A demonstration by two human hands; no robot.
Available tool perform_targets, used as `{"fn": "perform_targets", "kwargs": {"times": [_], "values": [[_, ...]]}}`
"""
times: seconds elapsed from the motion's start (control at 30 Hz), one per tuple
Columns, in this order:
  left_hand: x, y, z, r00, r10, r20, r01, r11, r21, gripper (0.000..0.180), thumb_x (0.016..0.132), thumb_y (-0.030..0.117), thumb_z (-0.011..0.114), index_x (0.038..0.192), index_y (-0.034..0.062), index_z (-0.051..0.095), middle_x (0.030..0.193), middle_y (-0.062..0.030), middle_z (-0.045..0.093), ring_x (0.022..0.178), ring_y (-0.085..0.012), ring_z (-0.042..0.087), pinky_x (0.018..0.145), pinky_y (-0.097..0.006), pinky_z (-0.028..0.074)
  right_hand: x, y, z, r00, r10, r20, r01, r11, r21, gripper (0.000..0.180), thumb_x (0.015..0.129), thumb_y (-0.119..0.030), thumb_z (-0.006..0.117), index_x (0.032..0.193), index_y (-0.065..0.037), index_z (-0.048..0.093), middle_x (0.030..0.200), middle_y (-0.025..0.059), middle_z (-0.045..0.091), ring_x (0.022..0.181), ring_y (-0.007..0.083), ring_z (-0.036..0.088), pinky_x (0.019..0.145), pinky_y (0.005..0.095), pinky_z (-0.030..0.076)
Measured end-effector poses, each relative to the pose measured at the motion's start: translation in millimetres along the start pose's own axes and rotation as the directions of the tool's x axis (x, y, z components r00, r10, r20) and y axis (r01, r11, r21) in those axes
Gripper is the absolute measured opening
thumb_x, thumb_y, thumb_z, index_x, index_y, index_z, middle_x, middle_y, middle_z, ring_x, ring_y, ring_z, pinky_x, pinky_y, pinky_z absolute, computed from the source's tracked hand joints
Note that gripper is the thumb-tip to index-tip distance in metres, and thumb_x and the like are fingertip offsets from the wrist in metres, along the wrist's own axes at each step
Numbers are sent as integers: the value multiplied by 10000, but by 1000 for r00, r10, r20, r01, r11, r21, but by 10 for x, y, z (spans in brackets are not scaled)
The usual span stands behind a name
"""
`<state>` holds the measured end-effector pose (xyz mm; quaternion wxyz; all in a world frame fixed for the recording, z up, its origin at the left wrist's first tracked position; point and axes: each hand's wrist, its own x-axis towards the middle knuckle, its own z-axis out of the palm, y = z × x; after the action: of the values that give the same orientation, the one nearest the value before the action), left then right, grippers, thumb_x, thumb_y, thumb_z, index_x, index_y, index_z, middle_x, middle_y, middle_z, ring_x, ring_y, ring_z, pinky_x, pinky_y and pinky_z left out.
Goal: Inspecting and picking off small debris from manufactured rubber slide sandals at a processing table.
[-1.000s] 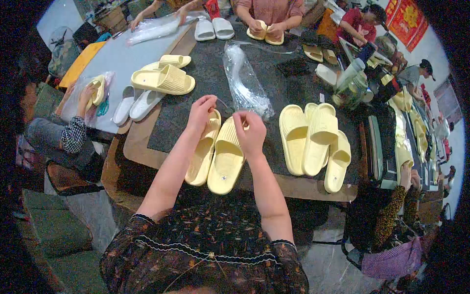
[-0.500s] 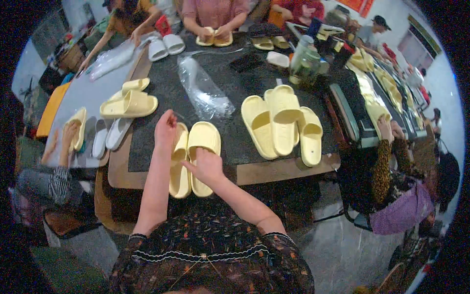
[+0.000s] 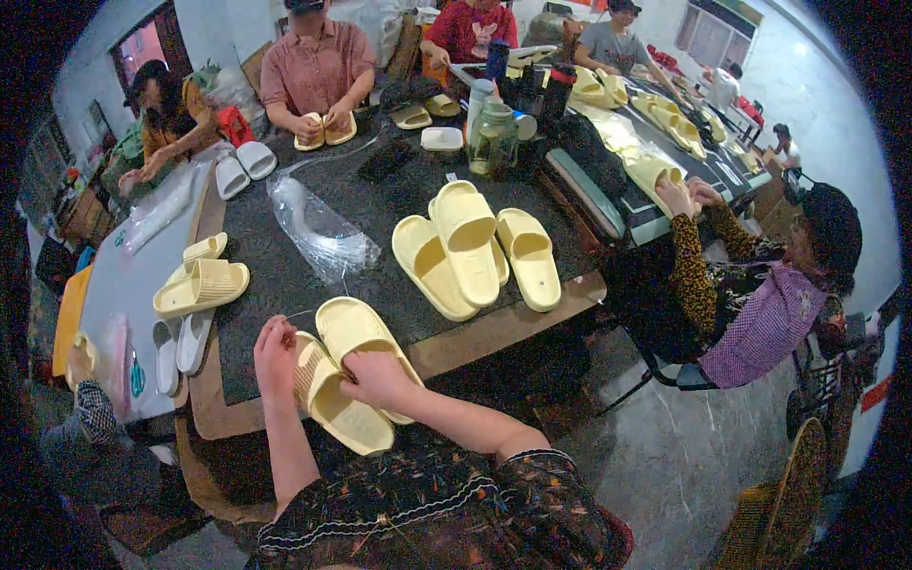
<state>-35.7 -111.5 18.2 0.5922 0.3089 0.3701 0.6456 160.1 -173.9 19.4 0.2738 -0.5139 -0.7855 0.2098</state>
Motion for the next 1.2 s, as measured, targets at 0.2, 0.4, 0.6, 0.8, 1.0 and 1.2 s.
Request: {"fn": "perform_targets", "kwargs": {"times": [0.2,0.4,0.6,0.8,1.0,1.2], "values": [[-6,37,-11,919,394,8,-386,897,214,271,930,151,566,1140,-14,609,1102,-81,625,937,-141,587,831,-254,462,-76,65,-581,971,105,-214,-102,994,22,256,736,-292,666,745,-46,594,727,139,623,670,317,617,634,424,489],[158,-450,-413,913,407,-19,-323,752,575,198,919,179,591,1011,18,660,932,-3,632,848,-97,555,759,-240,442,-2,611,-1293,699,75,-711,-190,978,-84,180,685,-115,712,740,-27,564,705,154,600,648,339,600,587,421,472],[60,-427,-346,846,508,162,-427,464,776,87,842,73,634,915,36,666,835,-47,614,733,-134,574,670,-255,451,163,1423,-2055,568,276,-776,-464,885,-26,315,787,-293,638,826,16,596,768,171,641,704,316,615,679,412,478],[29,-348,-259,879,445,171,-397,483,781,78,831,90,635,881,37,664,800,-56,619,717,-172,578,661,-289,457,174,2452,-2497,530,476,-702,-586,804,104,508,829,-429,618,989,53,632,927,227,658,878,375,621,792,429,466],[12,-327,-290,883,447,144,-375,485,790,83,827,123,638,860,62,682,797,-67,630,750,-220,588,671,-320,467,310,1576,-2053,589,321,-742,-623,765,-163,599,822,-427,648,1187,40,564,1045,197,622,948,336,593,841,410,461],[141,-382,-392,933,351,82,-295,613,733,97,827,118,647,898,64,686,788,-35,632,747,-160,583,660,-285,466,647,785,-1259,715,-138,-685,-53,967,-249,251,847,-165,652,1049,-18,621,948,92,614,848,202,548,753,321,441]]}}
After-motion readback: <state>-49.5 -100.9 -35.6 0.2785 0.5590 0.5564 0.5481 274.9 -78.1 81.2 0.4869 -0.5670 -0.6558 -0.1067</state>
